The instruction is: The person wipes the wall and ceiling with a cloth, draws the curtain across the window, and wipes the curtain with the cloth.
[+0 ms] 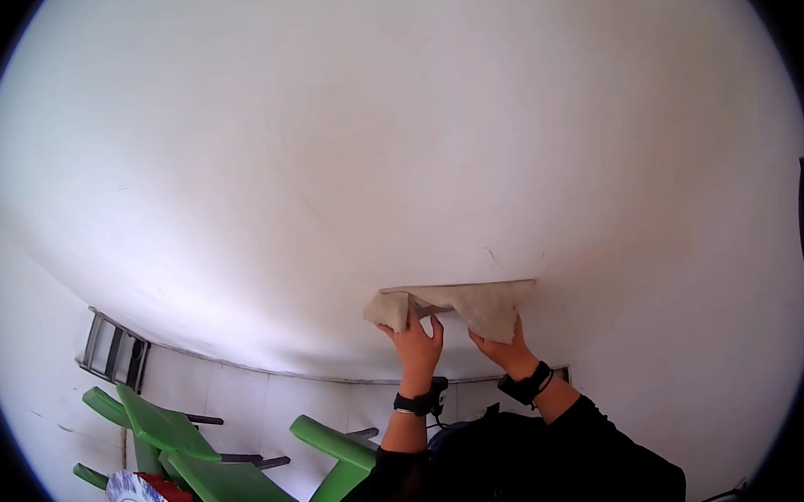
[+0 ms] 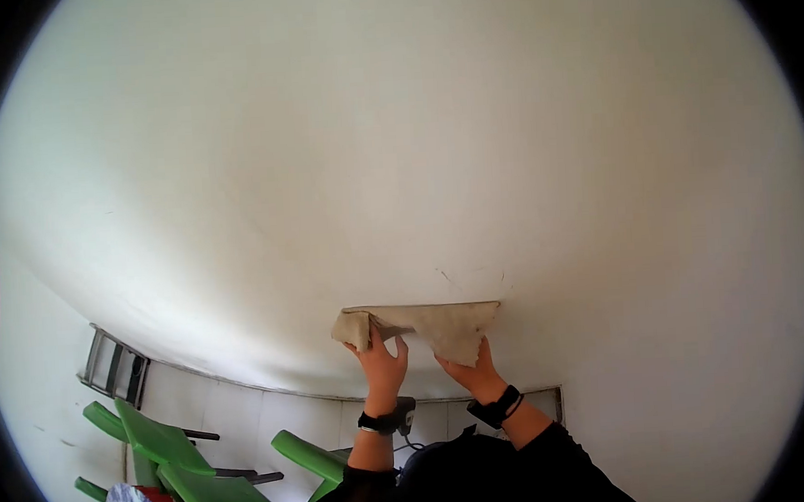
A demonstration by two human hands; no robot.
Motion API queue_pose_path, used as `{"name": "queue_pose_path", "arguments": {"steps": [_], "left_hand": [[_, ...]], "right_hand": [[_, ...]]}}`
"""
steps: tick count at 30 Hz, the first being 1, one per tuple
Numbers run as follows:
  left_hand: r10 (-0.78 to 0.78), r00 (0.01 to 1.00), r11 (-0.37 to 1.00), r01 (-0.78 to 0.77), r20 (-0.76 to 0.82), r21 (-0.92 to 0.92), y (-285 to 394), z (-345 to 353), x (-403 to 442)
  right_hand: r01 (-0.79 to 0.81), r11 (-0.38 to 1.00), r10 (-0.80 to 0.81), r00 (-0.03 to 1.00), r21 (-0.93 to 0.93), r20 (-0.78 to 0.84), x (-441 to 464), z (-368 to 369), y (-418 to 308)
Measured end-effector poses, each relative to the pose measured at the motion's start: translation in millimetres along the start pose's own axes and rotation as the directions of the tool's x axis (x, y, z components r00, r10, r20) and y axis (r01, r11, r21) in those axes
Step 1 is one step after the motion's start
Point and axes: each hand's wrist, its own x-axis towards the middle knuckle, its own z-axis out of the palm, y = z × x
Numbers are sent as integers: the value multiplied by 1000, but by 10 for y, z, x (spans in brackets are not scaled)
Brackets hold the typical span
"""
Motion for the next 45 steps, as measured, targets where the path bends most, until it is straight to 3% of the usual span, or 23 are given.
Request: {"name": "queue_pose_path", "arguments": {"steps": [5, 7, 8, 14, 16, 18, 22, 24, 31, 33, 36, 38, 40, 43, 45], "left_hand": [[-14, 995, 990, 1, -94, -140, 106, -155, 57], [12, 998, 993, -19, -64, -114, 116, -268, 167], [61, 998, 994, -63, -32, -90, 113, -270, 198], [18, 998, 994, -25, -68, -103, 162, -104, -35], [-7, 995, 991, -6, -96, -132, 242, -62, 8], [-99, 987, 939, 52, -124, -341, 298, -104, 34], [48, 989, 973, -78, -139, -219, 314, -240, 183], [112, 980, 991, -123, -162, -59, 328, -224, 187], [20, 990, 978, -48, -138, -204, 305, -175, 26], [-55, 976, 959, -8, -213, -285, 355, -285, 99], [-18, 959, 962, -60, -281, -265, 225, -316, 181], [-22, 962, 963, -53, -272, -264, 179, -280, 146], [52, 974, 973, -99, -222, -208, 179, -252, 60], [35, 993, 964, -63, -112, -259, 147, -92, -92], [42, 991, 969, -72, -127, -236, 118, -98, -63]], "right_hand": [[115, 985, -117, 993, -127, -9, 147, -187, -105], [8, 999, -11, 999, -44, -47, 194, -221, -159], [15, 999, -17, 999, -46, -31, 182, -222, -164], [70, 981, -78, 996, -183, -40, -73, -95, -29], [-1, 990, 0, 1000, -142, -8, -122, -91, 30], [-12, 992, 12, 1000, -124, -4, -126, -105, 24], [-57, 991, 53, 998, -118, -38, -59, -247, -150], [-54, 988, 51, 998, -145, -28, -82, -229, -116], [-55, 990, 49, 998, -131, -48, -167, -218, -98], [-114, 988, 107, 992, -100, -73, -135, -251, -199], [-190, 980, 186, 980, -59, -69, -113, -280, -248], [-204, 977, 202, 979, -56, -41, -140, -277, -232], [-108, 989, 105, 994, -101, -34, -198, -206, -160], [-101, 991, 97, 994, -89, -51, -255, -153, -133], [-123, 991, 121, 992, -47, -47, -248, -155, -178]]}}
